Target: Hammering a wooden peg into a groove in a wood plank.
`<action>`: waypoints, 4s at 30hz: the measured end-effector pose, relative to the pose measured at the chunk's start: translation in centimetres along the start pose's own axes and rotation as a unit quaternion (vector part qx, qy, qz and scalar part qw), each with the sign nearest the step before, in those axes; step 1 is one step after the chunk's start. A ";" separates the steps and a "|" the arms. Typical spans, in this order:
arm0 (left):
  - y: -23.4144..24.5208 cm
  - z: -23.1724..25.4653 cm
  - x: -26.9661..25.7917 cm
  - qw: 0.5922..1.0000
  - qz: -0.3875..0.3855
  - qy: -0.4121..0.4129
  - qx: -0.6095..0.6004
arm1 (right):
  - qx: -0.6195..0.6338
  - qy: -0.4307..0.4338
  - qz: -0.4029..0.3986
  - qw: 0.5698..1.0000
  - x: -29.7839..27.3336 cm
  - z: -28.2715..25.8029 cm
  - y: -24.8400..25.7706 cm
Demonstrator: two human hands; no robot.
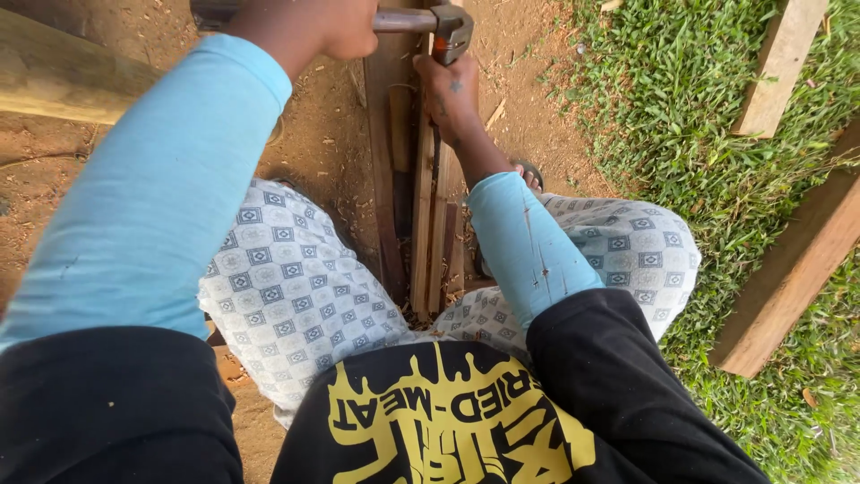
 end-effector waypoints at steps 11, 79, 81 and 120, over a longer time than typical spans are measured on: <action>4.3 -0.5 -13.6 0.963 0.204 0.012 -0.178 | 0.103 0.097 -0.036 0.989 -2.6 -12.8 -1.3; 3.2 -4.8 -26.6 0.921 0.252 0.118 -0.272 | -0.386 0.118 -0.042 0.914 1.4 0.5 -9.6; 3.2 -5.1 -26.8 0.922 0.242 0.129 -0.275 | -0.405 0.028 -0.041 0.913 -0.3 -1.4 -11.3; 2.4 -6.0 -27.2 0.929 0.194 0.151 -0.277 | -0.592 -0.094 -0.016 0.800 -5.0 -1.4 -8.7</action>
Point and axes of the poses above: each hand's wrist, its own x-axis towards the middle knuckle, its own y-axis out of the back of the hand, z = x × y, the point moved 10 cm from there along x, towards the middle knuckle, and after that the axes turned 9 degrees about -z, right-handed, at the moved point
